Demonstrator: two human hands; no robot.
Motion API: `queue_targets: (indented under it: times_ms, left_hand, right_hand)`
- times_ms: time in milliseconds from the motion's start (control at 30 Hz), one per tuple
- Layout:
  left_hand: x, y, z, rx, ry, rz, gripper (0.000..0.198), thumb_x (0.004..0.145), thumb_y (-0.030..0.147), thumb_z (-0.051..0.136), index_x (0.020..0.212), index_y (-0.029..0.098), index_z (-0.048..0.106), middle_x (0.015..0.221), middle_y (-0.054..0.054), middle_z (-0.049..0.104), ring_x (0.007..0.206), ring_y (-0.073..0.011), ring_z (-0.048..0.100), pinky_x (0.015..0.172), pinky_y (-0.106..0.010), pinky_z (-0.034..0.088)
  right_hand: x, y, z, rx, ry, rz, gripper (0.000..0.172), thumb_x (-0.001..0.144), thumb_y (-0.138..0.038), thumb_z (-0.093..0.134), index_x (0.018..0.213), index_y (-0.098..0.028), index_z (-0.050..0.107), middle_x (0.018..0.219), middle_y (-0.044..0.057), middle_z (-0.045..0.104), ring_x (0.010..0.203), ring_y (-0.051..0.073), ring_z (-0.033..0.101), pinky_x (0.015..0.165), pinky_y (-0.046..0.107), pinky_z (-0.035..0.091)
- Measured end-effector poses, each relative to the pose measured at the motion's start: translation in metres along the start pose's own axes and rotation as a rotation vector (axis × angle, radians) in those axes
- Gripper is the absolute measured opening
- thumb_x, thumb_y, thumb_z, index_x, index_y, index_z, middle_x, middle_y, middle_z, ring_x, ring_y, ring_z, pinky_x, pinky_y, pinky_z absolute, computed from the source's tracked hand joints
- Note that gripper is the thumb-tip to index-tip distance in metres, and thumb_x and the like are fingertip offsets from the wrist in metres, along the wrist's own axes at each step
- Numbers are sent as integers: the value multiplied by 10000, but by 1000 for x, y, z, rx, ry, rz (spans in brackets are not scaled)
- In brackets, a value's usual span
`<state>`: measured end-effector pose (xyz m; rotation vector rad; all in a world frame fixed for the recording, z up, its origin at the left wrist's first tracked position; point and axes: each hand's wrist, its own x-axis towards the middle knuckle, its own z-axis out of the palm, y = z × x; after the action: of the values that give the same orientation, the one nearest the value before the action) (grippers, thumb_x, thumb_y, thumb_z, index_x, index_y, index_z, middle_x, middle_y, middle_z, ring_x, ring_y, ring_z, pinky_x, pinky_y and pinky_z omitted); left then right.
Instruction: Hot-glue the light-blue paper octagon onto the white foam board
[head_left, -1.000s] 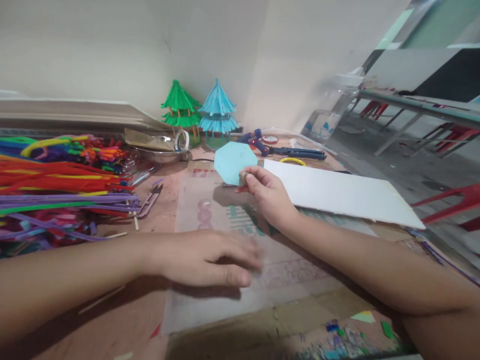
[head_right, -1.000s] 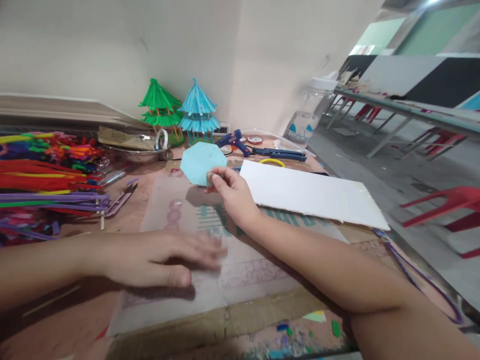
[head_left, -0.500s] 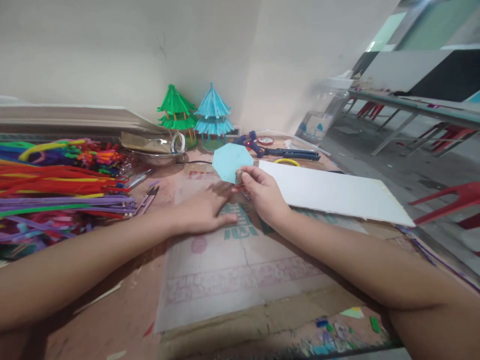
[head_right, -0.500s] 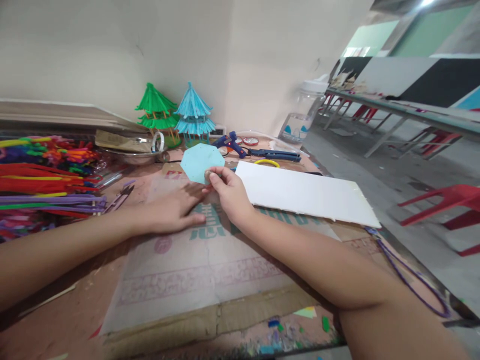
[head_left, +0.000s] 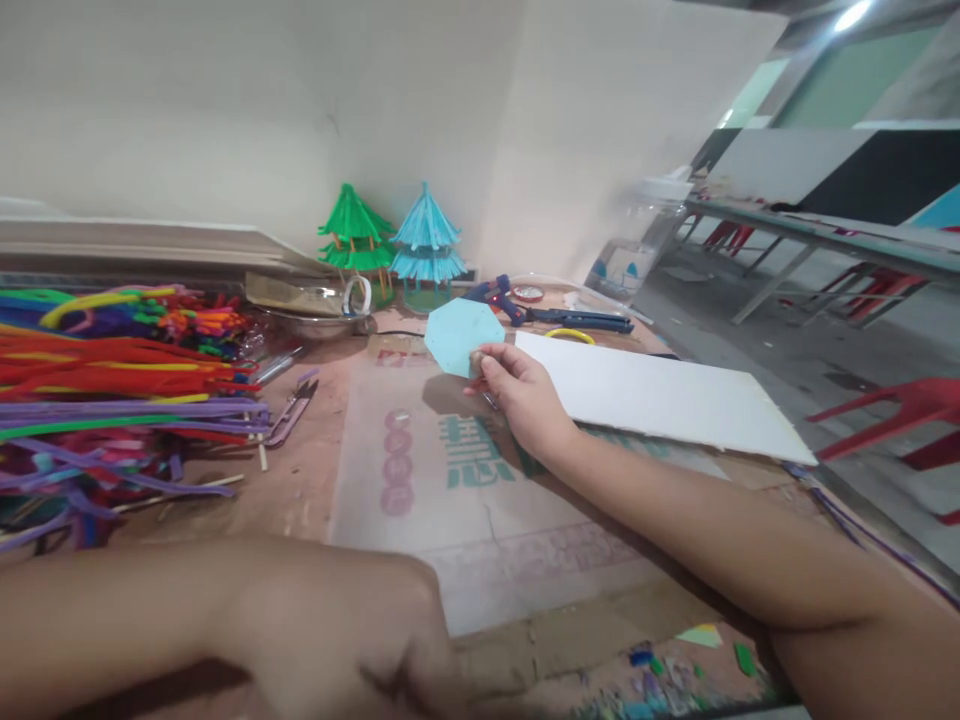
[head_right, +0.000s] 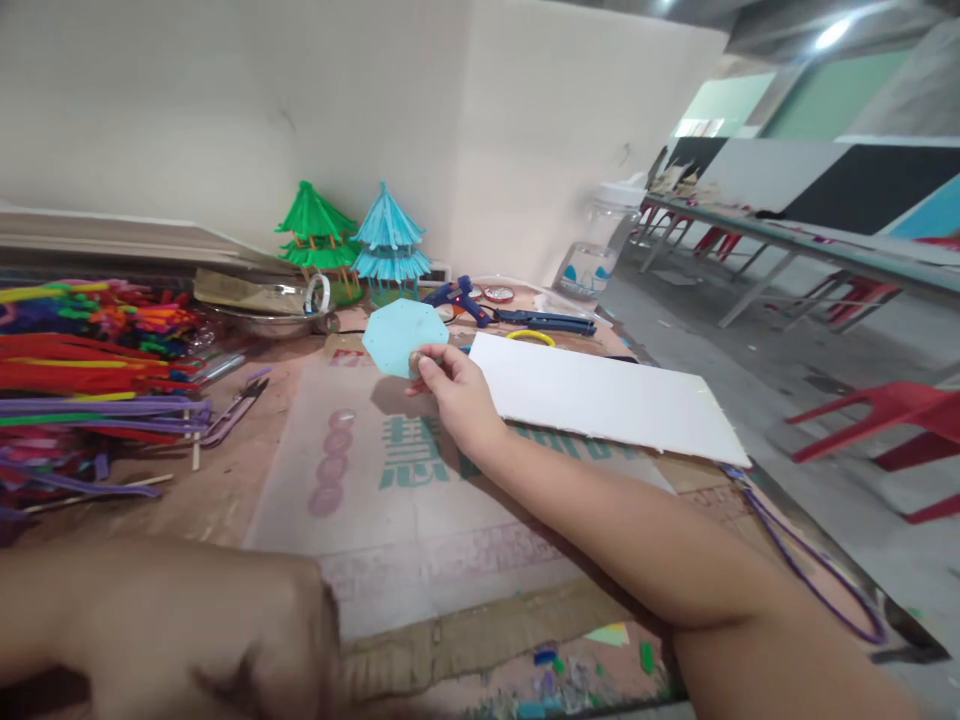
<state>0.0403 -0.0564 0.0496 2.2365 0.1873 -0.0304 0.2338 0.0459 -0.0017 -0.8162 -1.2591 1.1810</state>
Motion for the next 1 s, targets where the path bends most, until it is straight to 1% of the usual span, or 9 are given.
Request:
queue_targets:
  times_ms: [67, 133, 200, 267, 367, 567, 733, 900, 1000]
  left_hand:
    - [-8, 9, -15, 12, 182, -144, 436, 992, 404, 453, 626, 213, 592, 619, -11, 669, 590, -138, 634, 557, -225, 479]
    - [-16, 0, -38, 271, 624, -247, 416, 991, 407, 446, 659, 207, 597, 629, -3, 642, 585, -137, 596, 577, -242, 468]
    - [-23, -22, -57, 500, 984, -320, 325, 944, 461, 510, 787, 200, 622, 798, -30, 679, 758, -184, 641, 704, -294, 511]
    - [-28, -46, -66, 503, 1153, -367, 379, 943, 524, 482, 1020, 178, 617, 1013, -82, 696, 934, -236, 655, 828, -369, 536]
    - [-34, -72, -64, 294, 1145, -408, 534, 931, 630, 461, 1180, 175, 588, 1155, -115, 701, 1031, -268, 647, 855, -394, 546]
    - [-36, -88, -54, 92, 972, -409, 428, 894, 583, 498, 723, 197, 565, 719, -16, 625, 714, -190, 585, 665, -307, 478]
    - [-35, -96, -51, 115, 923, -469, 423, 868, 558, 459, 734, 181, 594, 696, -9, 592, 672, -176, 549, 619, -293, 426]
    - [-31, -92, -48, 189, 802, -442, 415, 889, 532, 441, 644, 204, 512, 600, 27, 503, 592, -146, 495, 575, -269, 377]
    - [-31, -90, -47, 289, 777, -418, 387, 905, 513, 461, 693, 202, 551, 655, 10, 580, 646, -163, 552, 622, -282, 416]
  right_hand:
    - [-2, -2, 1, -38, -47, -1, 397, 712, -530, 784, 891, -223, 608, 784, -38, 638, 625, 121, 608, 693, 316, 543]
    - [-7, -4, 3, -93, -111, -8, 354, 740, -495, 766, 895, -217, 610, 776, -34, 650, 622, 122, 614, 681, 309, 531]
    - [-12, -7, 6, -156, -168, -23, 287, 781, -443, 737, 907, -214, 618, 765, -31, 659, 632, 124, 619, 665, 293, 511]
    - [-16, -9, 9, -208, -218, -29, 221, 811, -391, 710, 915, -215, 625, 772, -28, 667, 639, 124, 616, 646, 281, 499]
    - [-21, -10, 13, -243, -292, -3, 174, 823, -356, 688, 915, -221, 629, 813, -16, 668, 654, 126, 608, 646, 282, 514]
    - [-23, -9, 11, -299, -328, 0, 209, 834, -402, 702, 933, -235, 628, 861, 6, 656, 733, 155, 608, 705, 321, 539]
    - [-17, -9, 4, -181, -178, 35, 324, 811, -505, 743, 951, -242, 617, 929, 20, 655, 771, 168, 607, 712, 339, 542]
    - [-17, -4, 5, -241, -242, 54, 286, 800, -465, 740, 904, -228, 618, 830, 0, 654, 737, 150, 587, 685, 297, 496]
    - [-19, -2, 5, -383, -283, 32, 203, 829, -411, 682, 889, -223, 634, 801, -4, 679, 734, 158, 602, 688, 301, 473]
